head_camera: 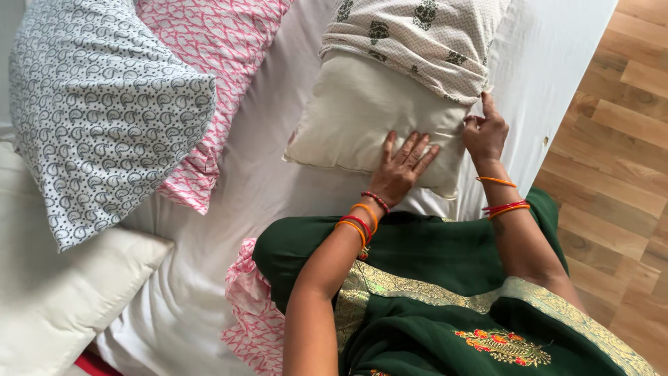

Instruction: The person puts a patterned cover onto a white pillow by hand while sitting on a bed.

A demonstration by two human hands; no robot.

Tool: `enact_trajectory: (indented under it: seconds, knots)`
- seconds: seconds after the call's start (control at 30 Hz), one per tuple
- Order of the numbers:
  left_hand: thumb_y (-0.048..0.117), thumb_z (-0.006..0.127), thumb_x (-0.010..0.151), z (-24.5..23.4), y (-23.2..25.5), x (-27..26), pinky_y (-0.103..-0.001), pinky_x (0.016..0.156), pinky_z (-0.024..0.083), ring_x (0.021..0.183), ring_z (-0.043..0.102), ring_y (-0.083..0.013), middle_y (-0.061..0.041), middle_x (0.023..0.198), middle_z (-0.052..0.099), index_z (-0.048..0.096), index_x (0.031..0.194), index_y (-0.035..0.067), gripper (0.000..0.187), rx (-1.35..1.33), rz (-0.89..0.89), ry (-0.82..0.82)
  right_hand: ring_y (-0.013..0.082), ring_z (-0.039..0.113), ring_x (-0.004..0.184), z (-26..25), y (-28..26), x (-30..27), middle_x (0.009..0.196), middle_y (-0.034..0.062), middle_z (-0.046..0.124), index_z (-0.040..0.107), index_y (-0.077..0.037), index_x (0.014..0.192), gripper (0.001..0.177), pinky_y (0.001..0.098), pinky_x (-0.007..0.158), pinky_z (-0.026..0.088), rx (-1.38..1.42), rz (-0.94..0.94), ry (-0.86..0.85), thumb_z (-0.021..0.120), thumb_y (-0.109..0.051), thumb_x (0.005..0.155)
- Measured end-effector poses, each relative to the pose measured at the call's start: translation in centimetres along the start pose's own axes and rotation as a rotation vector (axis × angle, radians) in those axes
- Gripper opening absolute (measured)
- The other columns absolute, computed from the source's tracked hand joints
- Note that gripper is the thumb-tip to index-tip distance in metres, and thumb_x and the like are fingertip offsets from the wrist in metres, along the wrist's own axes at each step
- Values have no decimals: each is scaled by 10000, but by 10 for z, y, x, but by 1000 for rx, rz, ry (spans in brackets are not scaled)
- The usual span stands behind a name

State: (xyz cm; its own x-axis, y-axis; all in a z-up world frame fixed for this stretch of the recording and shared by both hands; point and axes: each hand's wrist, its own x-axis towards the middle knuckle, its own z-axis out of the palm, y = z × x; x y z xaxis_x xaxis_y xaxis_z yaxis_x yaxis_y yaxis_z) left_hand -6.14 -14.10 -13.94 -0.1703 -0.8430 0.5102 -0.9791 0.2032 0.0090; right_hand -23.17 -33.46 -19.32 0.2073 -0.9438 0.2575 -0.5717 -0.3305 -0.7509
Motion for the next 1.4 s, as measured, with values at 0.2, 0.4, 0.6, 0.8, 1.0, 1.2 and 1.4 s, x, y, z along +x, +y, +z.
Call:
enact_trajectory:
  seconds: [0.2,0.4,0.6,0.8,1.0,1.2,1.4]
  knots:
    - [23,579,814,-39,-12,0,-525,1171,416,1218,615,-318,-183,1285,647,560,1406,-36,595,-346,-173,114,203,772,939,1,-9,4,1268,169,736,649,-40,1401,488,317,850,589,76,40,-6,731,-92,923]
    - [-31,595,740,-97,-25,5,-486,1101,489,1177,661,-332,-152,1198,705,646,1313,18,577,-519,-393,404,197,745,1079,-3,-41,3,1271,155,730,690,-56,1353,409,306,838,626,207,-40,59,749,-64,949]
    - [-3,636,798,-108,-34,2,-445,1090,518,1211,661,-344,-147,1243,719,654,1304,40,509,-613,-514,454,160,676,1046,23,-14,5,1155,153,746,760,23,1143,184,271,801,608,326,-107,124,739,-60,981]
    - [151,623,917,-103,-25,2,-590,1240,336,1462,449,-350,-194,1547,465,367,1552,15,699,-460,-338,340,67,468,688,43,-6,-14,725,20,590,673,40,885,233,249,642,419,454,69,103,721,-151,1010]
    - [288,618,987,-102,9,14,-723,1240,213,1543,331,-331,-151,1628,360,378,1561,113,647,-206,-65,220,94,538,745,26,-57,-33,829,38,633,652,66,847,232,257,666,460,463,-192,77,816,-94,886]
    - [197,673,980,-102,-38,27,-558,1163,415,1397,534,-308,-140,1470,573,578,1414,6,484,-171,-184,352,102,652,704,15,-81,-41,822,65,702,663,40,826,246,257,635,534,628,17,69,720,-83,1032]
    - [75,689,923,-138,-64,28,-452,1127,479,1307,613,-321,-144,1365,638,612,1339,-14,432,-265,-330,579,166,702,690,20,-80,-79,827,141,704,681,81,983,246,284,578,557,715,265,-137,738,-149,1047]
